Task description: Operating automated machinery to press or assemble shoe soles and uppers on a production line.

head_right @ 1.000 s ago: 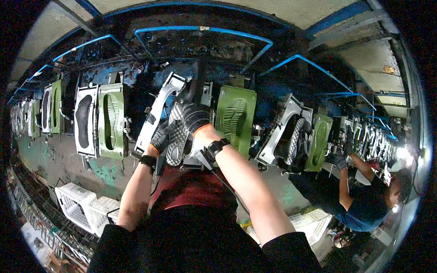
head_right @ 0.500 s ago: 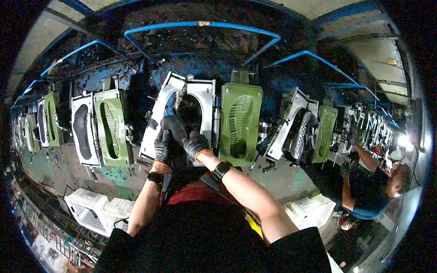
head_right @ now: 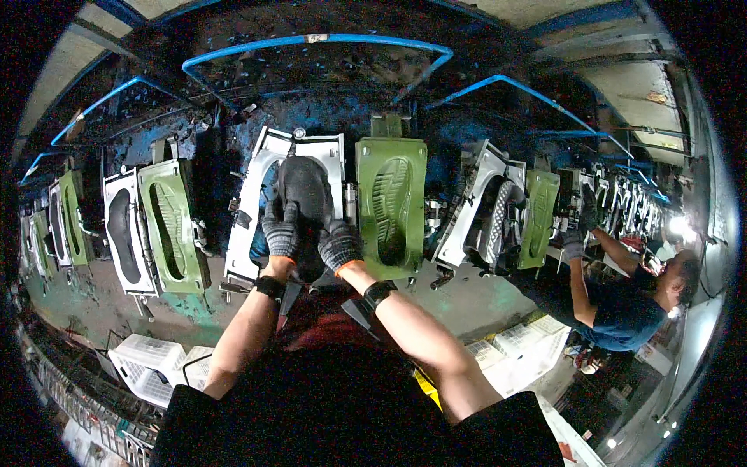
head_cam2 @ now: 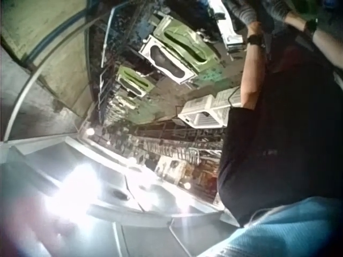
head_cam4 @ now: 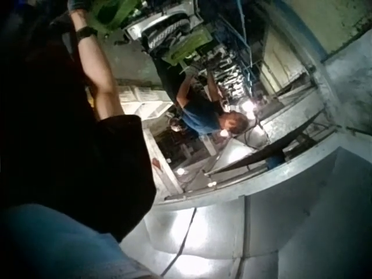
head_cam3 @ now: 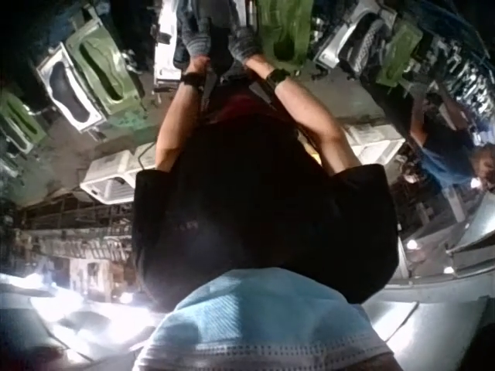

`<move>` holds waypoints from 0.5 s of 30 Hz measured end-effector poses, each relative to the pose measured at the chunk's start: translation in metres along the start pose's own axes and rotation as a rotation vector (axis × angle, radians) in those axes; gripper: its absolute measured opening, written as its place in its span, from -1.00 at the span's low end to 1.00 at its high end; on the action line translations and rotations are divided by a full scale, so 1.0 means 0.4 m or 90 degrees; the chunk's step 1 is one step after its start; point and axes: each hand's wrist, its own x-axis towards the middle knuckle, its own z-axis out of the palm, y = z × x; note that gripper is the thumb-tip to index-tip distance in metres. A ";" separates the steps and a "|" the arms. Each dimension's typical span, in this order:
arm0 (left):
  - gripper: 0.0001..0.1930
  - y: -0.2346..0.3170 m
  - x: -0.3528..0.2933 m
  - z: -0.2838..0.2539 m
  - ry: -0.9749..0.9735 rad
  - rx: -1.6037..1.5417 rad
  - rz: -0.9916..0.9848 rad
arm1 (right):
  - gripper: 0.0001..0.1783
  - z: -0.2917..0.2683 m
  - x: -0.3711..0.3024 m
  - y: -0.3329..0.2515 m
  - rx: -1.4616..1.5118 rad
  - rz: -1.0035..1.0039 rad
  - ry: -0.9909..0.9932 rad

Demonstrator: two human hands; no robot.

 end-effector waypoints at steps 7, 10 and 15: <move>-0.56 -0.027 -0.126 -0.076 -0.154 0.480 0.180 | -0.87 -0.063 0.202 -0.166 -0.122 -0.845 0.007; -0.33 0.171 -0.198 -0.137 -0.412 0.839 0.153 | -0.85 -0.051 0.194 -0.272 -0.437 -0.735 -0.231; 0.35 0.313 -0.156 -0.323 -0.206 0.994 0.009 | -0.74 -0.063 0.191 -0.187 -0.384 -0.767 -0.035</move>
